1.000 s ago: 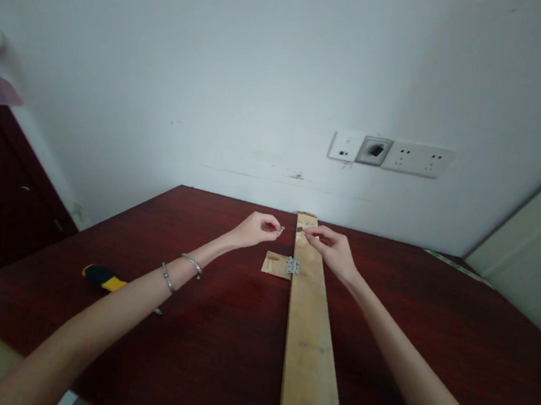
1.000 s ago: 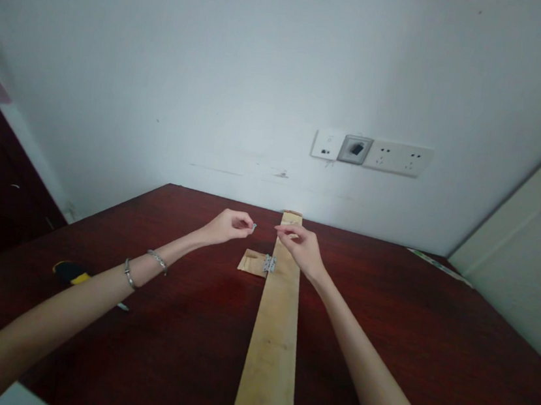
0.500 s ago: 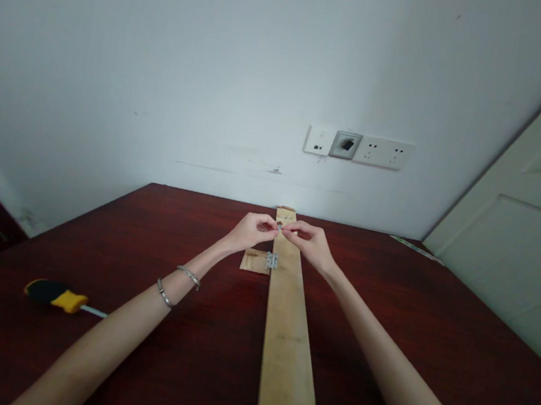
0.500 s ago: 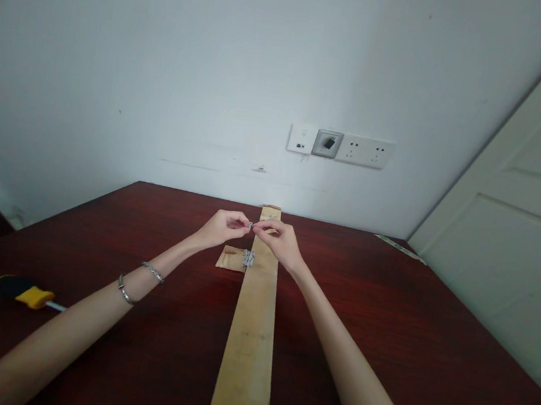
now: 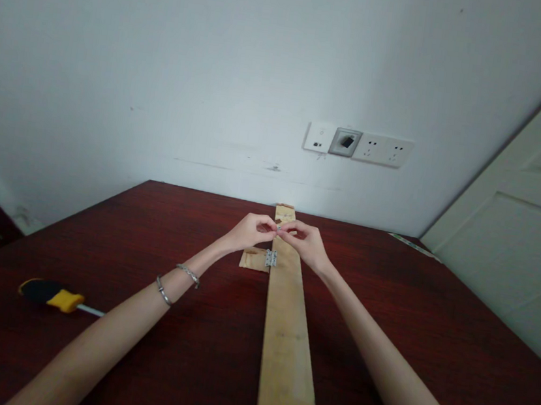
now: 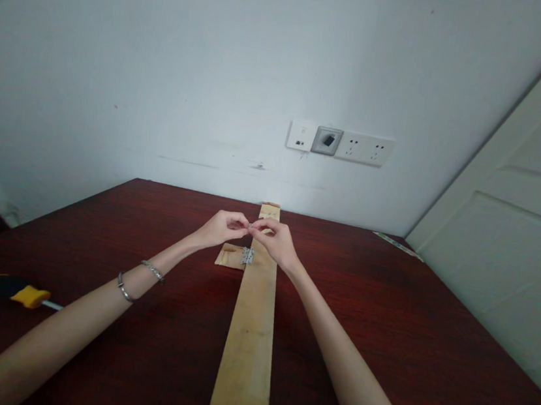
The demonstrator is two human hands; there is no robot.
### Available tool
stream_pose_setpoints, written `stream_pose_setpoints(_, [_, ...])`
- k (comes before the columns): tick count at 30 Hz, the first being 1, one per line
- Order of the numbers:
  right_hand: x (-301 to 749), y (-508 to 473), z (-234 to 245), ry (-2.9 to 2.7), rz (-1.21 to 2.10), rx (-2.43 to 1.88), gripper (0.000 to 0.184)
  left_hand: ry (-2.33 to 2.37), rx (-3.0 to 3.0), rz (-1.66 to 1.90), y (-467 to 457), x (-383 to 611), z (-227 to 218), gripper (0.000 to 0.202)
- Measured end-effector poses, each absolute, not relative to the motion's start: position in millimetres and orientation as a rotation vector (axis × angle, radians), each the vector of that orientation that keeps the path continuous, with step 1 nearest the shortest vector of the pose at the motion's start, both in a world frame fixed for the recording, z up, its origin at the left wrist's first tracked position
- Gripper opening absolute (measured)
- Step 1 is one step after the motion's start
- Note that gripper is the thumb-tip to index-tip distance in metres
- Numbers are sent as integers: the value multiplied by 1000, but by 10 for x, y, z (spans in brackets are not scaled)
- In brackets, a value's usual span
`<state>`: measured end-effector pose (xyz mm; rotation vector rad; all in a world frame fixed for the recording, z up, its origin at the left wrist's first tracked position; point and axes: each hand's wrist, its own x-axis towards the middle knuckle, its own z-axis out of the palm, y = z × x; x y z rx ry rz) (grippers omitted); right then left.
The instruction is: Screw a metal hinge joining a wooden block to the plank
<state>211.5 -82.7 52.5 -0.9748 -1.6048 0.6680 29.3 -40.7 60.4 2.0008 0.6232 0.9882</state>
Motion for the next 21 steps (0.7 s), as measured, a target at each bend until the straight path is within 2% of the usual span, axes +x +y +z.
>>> stream_pose_setpoints(11, [2080, -821, 450, -1592, 675, -1000, 26, 605, 1949, 873, -346, 256, 559, 17])
stream_pose_setpoints(16, [2146, -732, 321, -1502, 680, -1045, 31, 684, 2279, 668, -297, 162, 491, 57])
stream_pose_setpoints(21, [2204, -657, 175, -1453, 696, -1093, 34, 901, 2597, 216, -291, 50, 300, 107])
